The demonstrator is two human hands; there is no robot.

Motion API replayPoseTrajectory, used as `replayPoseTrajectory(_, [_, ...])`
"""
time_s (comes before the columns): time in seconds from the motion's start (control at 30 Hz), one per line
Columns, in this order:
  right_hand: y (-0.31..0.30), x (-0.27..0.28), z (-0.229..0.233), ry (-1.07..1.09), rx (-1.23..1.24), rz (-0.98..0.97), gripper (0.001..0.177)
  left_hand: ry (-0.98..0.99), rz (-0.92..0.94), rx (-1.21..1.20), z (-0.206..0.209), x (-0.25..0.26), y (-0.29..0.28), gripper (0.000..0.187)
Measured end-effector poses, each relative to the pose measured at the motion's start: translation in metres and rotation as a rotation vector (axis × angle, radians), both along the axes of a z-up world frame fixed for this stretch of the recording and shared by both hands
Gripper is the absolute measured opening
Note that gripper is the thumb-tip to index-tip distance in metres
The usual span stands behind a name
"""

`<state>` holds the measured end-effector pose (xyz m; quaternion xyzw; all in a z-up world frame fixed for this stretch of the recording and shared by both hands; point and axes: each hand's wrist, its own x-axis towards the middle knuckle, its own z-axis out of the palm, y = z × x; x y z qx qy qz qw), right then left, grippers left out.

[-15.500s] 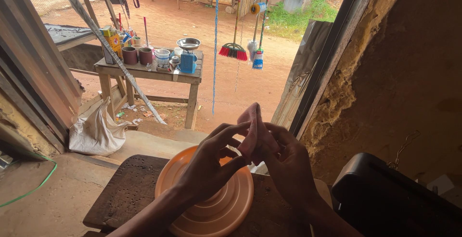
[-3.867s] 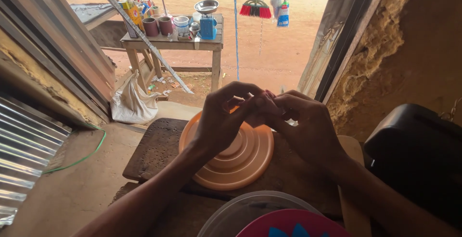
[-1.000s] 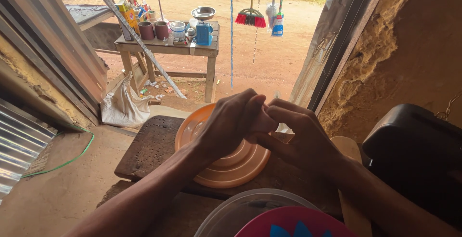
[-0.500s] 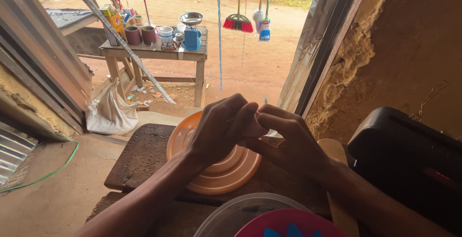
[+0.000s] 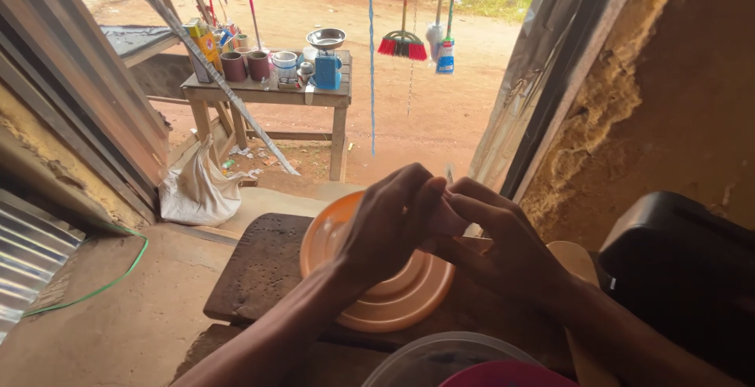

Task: Wiping a plastic plate/lid and folding a pink cloth.

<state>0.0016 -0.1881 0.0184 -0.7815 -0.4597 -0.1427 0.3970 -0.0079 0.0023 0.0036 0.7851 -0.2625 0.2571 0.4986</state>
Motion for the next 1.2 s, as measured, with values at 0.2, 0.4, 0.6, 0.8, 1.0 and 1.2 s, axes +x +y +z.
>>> replayPoseTrajectory(0.2, [0.006, -0.006, 0.002, -0.018, 0.027, 0.011, 0.036, 0.018, -0.002, 0.006, -0.004, 0.003, 0.002, 0.032])
replayPoseTrajectory(0.4, [-0.003, 0.009, -0.024, 0.086, 0.109, -0.015, 0.049, 0.133, -0.067, -0.164, -0.001, 0.006, 0.001, 0.023])
replayPoseTrajectory(0.6, [-0.009, 0.014, -0.029, 0.243, 0.236, 0.020, 0.048, 0.072, -0.121, -0.251, -0.017, 0.014, 0.005, 0.024])
replayPoseTrajectory(0.8, [-0.008, 0.014, -0.016, 0.426, 0.366, 0.019, 0.056, 0.146, -0.071, -0.213, -0.003, 0.005, 0.001, 0.029])
replayPoseTrajectory(1.0, [-0.012, 0.027, -0.022, 0.497, 0.340, 0.009, 0.047, 0.173, -0.100, -0.227, 0.001, 0.003, 0.001, 0.034])
replayPoseTrajectory(1.2, [-0.007, 0.018, -0.015, 0.532, 0.288, -0.106, 0.046, 0.233, -0.055, -0.171, 0.003, -0.002, -0.002, 0.036])
